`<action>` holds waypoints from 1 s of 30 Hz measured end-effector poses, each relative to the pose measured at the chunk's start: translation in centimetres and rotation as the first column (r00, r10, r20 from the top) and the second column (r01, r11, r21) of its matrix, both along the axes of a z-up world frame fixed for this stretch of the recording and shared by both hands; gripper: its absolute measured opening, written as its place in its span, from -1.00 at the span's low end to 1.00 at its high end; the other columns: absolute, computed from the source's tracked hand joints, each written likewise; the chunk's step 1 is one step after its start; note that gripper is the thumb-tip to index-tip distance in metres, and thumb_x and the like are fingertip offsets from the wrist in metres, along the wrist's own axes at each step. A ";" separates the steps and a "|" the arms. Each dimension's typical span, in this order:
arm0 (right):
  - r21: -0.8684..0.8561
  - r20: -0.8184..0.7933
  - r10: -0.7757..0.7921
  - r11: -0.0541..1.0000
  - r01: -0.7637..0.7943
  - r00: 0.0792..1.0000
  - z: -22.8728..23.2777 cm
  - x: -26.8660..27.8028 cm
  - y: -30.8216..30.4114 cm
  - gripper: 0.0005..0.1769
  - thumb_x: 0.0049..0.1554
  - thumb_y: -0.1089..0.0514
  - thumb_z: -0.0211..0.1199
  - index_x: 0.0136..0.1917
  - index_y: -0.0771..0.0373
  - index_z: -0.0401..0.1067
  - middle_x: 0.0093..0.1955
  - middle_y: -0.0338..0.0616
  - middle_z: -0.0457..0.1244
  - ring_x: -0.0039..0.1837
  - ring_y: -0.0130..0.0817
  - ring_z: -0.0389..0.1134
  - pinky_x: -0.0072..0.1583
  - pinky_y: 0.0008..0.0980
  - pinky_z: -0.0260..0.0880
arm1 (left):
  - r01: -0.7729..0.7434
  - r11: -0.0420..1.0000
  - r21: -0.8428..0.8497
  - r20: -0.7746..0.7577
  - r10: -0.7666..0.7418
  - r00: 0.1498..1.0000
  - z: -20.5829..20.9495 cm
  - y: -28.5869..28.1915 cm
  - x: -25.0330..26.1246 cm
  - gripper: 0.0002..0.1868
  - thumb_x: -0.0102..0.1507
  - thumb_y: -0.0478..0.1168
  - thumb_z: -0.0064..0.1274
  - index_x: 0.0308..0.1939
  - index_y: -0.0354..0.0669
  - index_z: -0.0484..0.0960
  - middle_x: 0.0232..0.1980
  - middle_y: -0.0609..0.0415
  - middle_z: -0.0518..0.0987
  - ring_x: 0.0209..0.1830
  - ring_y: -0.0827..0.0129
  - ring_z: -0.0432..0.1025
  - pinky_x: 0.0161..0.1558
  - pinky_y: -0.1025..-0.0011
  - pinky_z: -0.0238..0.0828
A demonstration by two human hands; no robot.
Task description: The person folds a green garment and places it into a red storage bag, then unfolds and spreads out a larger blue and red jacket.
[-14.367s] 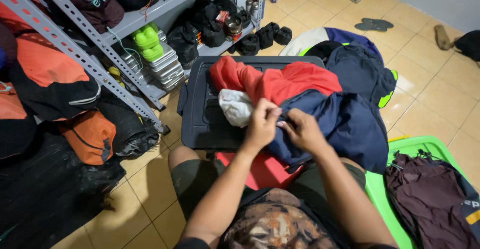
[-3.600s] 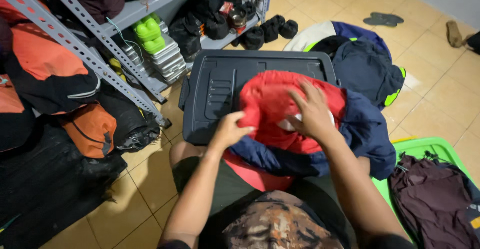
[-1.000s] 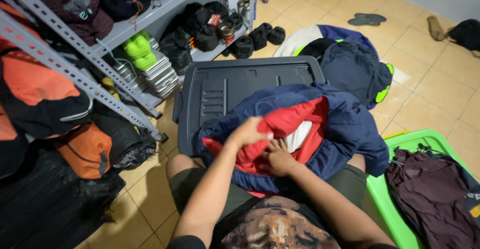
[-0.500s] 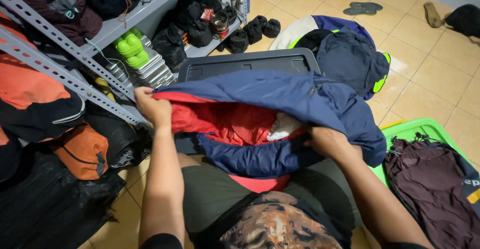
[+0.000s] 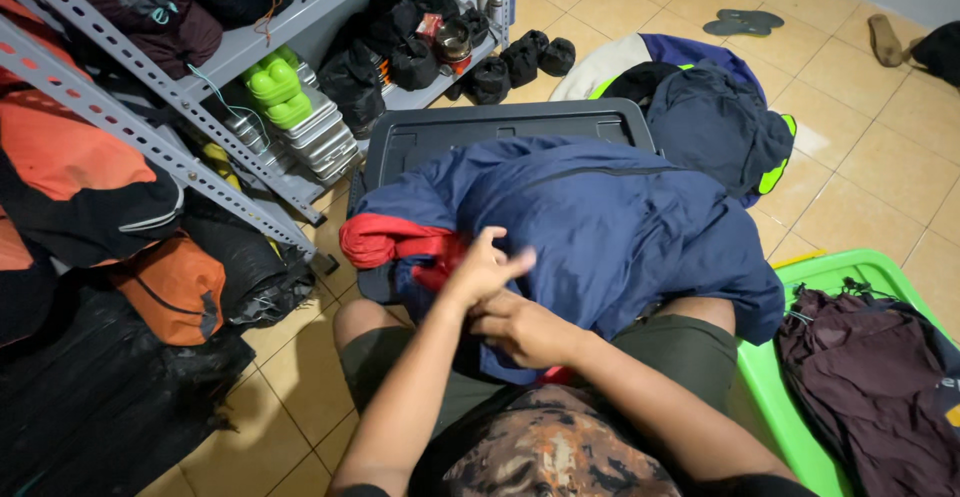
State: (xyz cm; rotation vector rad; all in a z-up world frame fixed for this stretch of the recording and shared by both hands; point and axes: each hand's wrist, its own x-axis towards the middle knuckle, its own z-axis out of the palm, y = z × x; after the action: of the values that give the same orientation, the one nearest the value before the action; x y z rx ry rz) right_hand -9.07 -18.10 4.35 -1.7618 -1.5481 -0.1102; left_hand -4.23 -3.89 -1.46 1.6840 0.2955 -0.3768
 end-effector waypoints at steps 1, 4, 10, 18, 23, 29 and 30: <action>0.010 -0.116 -0.007 1.000 0.008 0.993 -0.1 0.1 -0.4 -0.90 0.08 0.24 0.10 -0.11 0.27 0.36 -0.12 -0.01 0.20 0.06 0.03 0.30 0.22 0.05 0.17 | -0.009 0.988 0.153 0.033 0.004 0.999 -1.8 0.0 0.4 -0.25 0.08 -0.17 0.19 0.29 -0.25 0.23 -0.09 -0.30 0.53 -0.20 0.05 0.53 -0.30 0.25 0.55; 0.025 -0.143 -0.209 0.976 0.215 0.967 -1.9 1.6 -3.0 -0.80 0.03 0.22 0.20 -0.03 0.25 0.42 -0.09 0.00 0.26 0.03 0.03 0.32 0.09 -0.04 0.28 | -0.028 0.980 0.198 0.129 0.002 0.992 -6.0 1.3 1.8 -0.32 -0.05 -0.31 0.28 0.15 -0.14 0.41 -0.21 -0.10 0.58 -0.22 0.21 0.53 -0.26 0.34 0.55; -0.120 0.110 -0.825 0.543 0.831 0.555 -9.1 6.4 -13.6 -0.36 -0.18 0.08 0.39 0.18 0.21 0.33 0.08 0.07 0.22 0.17 0.08 0.26 0.17 -0.01 0.25 | -0.525 0.778 0.345 0.777 0.077 0.625 0.4 11.3 6.8 -0.77 0.07 -0.47 -0.12 -0.44 -0.06 0.58 -0.41 -0.01 0.49 -0.24 0.15 0.40 -0.03 0.30 0.30; -0.401 -0.003 -0.936 0.324 0.857 0.352 -7.9 4.1 -13.1 -0.19 -0.08 -0.20 0.33 0.33 0.21 0.21 0.26 0.17 0.10 0.30 0.17 0.18 0.22 0.12 0.24 | -0.679 0.726 0.104 0.801 0.344 0.490 4.5 11.4 6.2 -0.44 0.13 -0.29 0.20 0.13 -0.34 0.29 0.04 -0.35 0.34 0.14 -0.30 0.26 0.18 -0.10 0.14; -0.923 0.250 -0.666 0.054 0.380 0.703 -8.5 3.0 -11.2 0.40 -0.35 -0.54 0.48 0.52 -0.08 -0.19 0.55 0.12 -0.22 0.59 -0.04 -0.30 0.43 0.32 -0.46 | -0.002 0.816 0.579 -0.099 0.072 0.992 3.3 3.7 -3.1 0.15 -0.02 0.33 0.19 0.47 0.13 -0.10 0.48 -0.40 -0.26 0.47 -0.31 -0.21 0.32 -0.31 -0.30; -0.739 0.423 -0.536 0.262 0.620 0.730 -16.1 8.9 -13.6 -0.81 -0.14 0.11 0.22 -0.24 0.21 0.51 -0.20 -0.02 0.33 0.02 -0.08 0.40 0.01 -0.19 0.43 | 0.247 0.511 0.823 -0.144 -0.233 0.962 -7.3 3.9 -1.9 -0.28 0.09 -0.19 0.11 0.31 0.32 0.25 0.11 -0.02 0.43 0.12 0.02 0.39 0.06 0.09 0.41; -0.736 0.424 -0.539 0.263 0.623 0.728 -16.4 9.5 -13.8 -0.81 -0.14 0.11 0.22 -0.24 0.21 0.51 -0.20 -0.02 0.33 0.02 -0.08 0.40 0.01 -0.19 0.43 | 0.245 0.509 0.825 -0.141 -0.234 0.962 -7.7 5.1 -1.4 -0.28 0.09 -0.19 0.11 0.31 0.32 0.25 0.11 -0.02 0.43 0.12 0.02 0.39 0.06 0.09 0.41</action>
State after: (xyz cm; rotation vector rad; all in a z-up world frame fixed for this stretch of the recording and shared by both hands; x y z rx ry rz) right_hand 0.40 -31.87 -12.03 -3.1505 -0.8789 0.2908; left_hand -5.60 1.18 -9.19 2.7201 0.2623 -0.4920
